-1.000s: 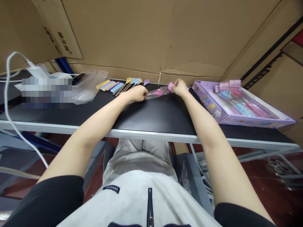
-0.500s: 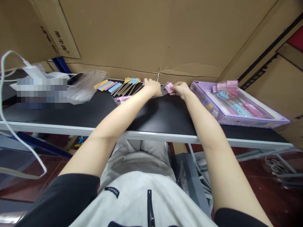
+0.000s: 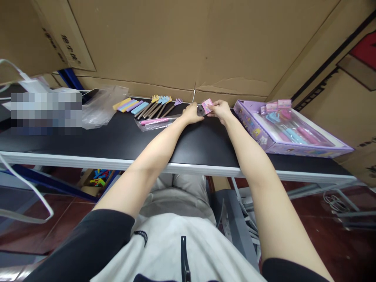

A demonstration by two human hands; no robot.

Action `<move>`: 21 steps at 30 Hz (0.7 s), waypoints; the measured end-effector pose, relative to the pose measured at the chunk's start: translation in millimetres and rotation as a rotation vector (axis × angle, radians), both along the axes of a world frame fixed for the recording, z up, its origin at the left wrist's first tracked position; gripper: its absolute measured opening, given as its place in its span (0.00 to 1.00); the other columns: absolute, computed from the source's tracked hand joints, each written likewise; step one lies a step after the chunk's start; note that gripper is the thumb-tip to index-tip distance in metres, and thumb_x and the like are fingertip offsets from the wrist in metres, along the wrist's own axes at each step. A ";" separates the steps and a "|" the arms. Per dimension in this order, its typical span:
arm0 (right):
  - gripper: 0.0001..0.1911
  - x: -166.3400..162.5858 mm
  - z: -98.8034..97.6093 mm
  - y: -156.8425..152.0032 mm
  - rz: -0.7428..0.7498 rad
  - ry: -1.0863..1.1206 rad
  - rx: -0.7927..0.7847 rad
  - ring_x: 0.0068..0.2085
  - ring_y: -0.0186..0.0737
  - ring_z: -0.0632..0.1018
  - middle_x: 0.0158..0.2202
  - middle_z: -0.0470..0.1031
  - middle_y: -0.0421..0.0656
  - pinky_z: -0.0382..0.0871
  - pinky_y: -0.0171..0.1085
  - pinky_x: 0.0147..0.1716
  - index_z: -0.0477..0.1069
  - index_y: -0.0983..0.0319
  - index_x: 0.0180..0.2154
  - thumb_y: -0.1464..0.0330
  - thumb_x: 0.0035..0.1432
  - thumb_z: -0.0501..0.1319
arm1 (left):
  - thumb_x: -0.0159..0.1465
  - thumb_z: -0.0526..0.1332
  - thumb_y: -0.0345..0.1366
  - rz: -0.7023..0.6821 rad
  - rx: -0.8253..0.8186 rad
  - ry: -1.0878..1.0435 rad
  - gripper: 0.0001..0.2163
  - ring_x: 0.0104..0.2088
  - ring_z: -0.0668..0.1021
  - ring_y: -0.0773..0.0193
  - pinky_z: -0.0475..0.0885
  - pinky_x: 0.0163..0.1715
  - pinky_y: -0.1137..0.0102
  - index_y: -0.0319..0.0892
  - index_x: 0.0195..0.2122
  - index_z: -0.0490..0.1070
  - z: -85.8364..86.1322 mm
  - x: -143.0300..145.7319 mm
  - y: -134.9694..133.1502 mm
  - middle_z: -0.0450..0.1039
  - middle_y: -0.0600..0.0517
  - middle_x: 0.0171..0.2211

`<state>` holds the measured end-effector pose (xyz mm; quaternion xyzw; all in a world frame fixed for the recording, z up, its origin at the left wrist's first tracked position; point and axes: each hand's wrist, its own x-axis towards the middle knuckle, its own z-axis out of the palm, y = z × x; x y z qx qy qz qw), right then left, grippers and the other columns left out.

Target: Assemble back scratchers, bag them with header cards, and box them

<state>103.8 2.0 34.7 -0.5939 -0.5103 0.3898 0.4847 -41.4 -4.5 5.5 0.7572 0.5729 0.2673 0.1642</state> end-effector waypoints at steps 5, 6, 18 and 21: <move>0.19 0.0 -7.3 3.4 0.011 -0.019 0.026 0.24 0.28 0.75 0.23 0.71 0.34 0.72 0.26 0.22 0.58 0.58 0.32 0.79 0.73 0.62 | 0.64 0.72 0.34 -0.041 0.034 -0.065 0.27 0.67 0.75 0.38 0.72 0.64 0.51 0.33 0.61 0.68 -4.5 -5.0 3.2 0.76 0.32 0.62; 0.19 0.3 -8.9 4.8 0.012 -0.030 0.031 0.24 0.28 0.75 0.22 0.70 0.33 0.71 0.26 0.21 0.58 0.58 0.31 0.80 0.72 0.62 | 0.63 0.72 0.34 -0.051 0.040 -0.074 0.26 0.66 0.76 0.38 0.72 0.63 0.51 0.34 0.61 0.68 -5.6 -5.3 4.5 0.76 0.32 0.62; 0.16 -3.0 -14.3 5.6 0.073 -0.004 0.010 0.28 0.32 0.80 0.28 0.74 0.35 0.78 0.31 0.29 0.56 0.56 0.36 0.79 0.73 0.57 | 0.55 0.76 0.30 -0.105 0.050 -0.193 0.31 0.66 0.75 0.38 0.68 0.67 0.51 0.37 0.58 0.68 -16.5 -7.2 20.0 0.75 0.34 0.61; 0.16 -3.3 -14.8 8.0 0.046 -0.012 0.053 0.32 0.36 0.83 0.30 0.75 0.37 0.84 0.37 0.36 0.57 0.56 0.36 0.79 0.70 0.59 | 0.55 0.76 0.31 -0.110 0.033 -0.175 0.32 0.66 0.75 0.39 0.69 0.66 0.53 0.37 0.59 0.68 -16.3 -8.6 20.2 0.76 0.36 0.61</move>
